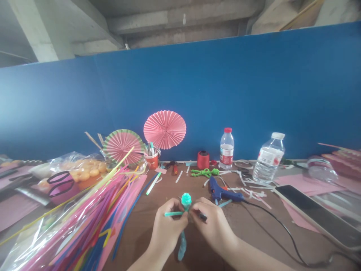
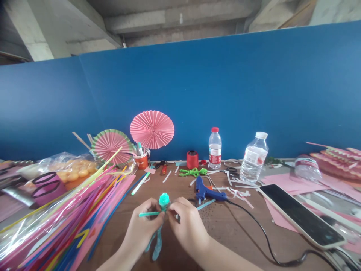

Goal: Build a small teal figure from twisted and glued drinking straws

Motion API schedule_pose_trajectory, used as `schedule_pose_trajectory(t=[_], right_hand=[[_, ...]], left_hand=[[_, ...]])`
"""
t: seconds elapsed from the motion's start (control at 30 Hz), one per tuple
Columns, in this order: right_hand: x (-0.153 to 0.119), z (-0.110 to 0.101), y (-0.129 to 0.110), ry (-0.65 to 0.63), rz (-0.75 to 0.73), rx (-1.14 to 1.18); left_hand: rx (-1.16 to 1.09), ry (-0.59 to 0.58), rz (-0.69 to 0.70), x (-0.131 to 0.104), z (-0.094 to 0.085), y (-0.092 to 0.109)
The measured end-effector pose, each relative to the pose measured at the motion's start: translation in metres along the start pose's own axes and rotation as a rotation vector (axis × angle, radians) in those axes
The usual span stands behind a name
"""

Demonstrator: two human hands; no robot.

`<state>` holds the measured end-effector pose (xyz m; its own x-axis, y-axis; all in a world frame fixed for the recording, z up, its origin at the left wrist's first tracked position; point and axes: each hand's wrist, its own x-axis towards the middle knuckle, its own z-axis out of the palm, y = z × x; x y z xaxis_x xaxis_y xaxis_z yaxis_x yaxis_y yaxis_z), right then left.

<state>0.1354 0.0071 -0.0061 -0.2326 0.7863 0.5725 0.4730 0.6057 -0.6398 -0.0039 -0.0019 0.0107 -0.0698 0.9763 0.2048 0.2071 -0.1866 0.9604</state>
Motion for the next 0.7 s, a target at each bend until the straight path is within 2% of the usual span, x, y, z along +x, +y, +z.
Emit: schedule_pose_trajectory(t=[0.13, 0.47, 0.6, 0.7], right_hand=[[-0.001, -0.001, -0.003, -0.039, 0.09, 0.029], [0.011, -0.013, -0.012, -0.128, 0.298, 0.17], [0.016, -0.017, -0.011, -0.208, 0.353, 0.265], [0.016, -0.016, -0.009, -0.205, 0.363, 0.281]], left_hand=[[0.118, 0.014, 0.077, -0.001, -0.001, -0.001], [0.293, 0.003, 0.154, -0.001, -0.004, 0.0], [0.294, -0.023, 0.164, -0.002, -0.004, 0.0], [0.258, -0.032, 0.152, -0.001, -0.004, -0.002]])
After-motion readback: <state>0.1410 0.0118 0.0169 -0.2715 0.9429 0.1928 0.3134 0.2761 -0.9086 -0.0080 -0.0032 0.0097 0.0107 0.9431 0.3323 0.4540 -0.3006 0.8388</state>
